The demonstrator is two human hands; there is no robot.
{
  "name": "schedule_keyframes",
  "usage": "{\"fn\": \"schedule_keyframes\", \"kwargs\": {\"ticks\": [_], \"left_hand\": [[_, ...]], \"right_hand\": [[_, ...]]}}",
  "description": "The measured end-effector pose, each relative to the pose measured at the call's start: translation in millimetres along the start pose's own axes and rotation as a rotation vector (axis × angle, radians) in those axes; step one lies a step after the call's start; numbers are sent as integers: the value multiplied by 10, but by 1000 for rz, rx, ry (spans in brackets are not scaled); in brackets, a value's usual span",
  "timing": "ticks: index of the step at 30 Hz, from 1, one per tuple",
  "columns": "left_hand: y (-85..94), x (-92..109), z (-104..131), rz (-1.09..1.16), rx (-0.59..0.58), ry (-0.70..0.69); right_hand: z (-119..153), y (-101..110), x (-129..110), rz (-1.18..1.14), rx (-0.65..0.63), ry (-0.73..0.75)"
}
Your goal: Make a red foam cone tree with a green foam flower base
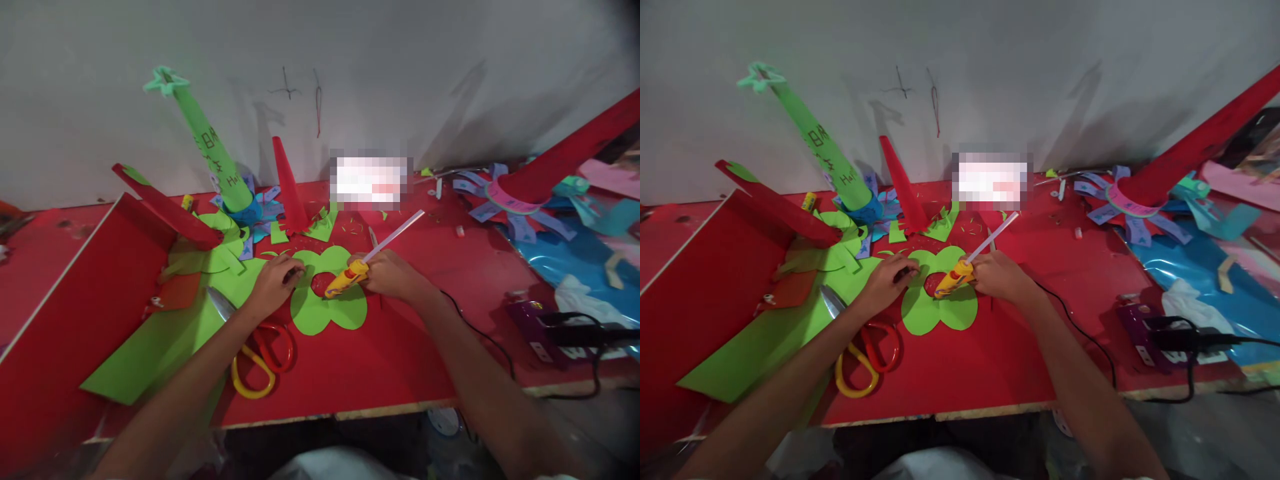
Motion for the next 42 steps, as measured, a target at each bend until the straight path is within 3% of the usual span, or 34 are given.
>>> {"fn": "schedule_keyframes", "kwargs": {"ticks": [12,27,31,42], "left_hand": [[-1,-4,-11,3,-23,22],[-2,-4,-16,-1,-38,20],[2,4,-18,-1,-40,18],[-13,-21,-11,11,-27,30]], "right_hand": [[0,22,-158,8,8,77],[15,103,-89,8,207,-15],[33,145,-127,2,256,19],[-21,14,-101,-39,133,-14]]}}
Point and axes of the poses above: each hand's wrist, its own z-axis away from the middle knuckle, its own y-axis out of the back of the hand, x = y × z, the point moved 9 cm from there along -z, towards the middle knuckle, and after that the axes turned 1 degree about -x, right-handed, at the moved point
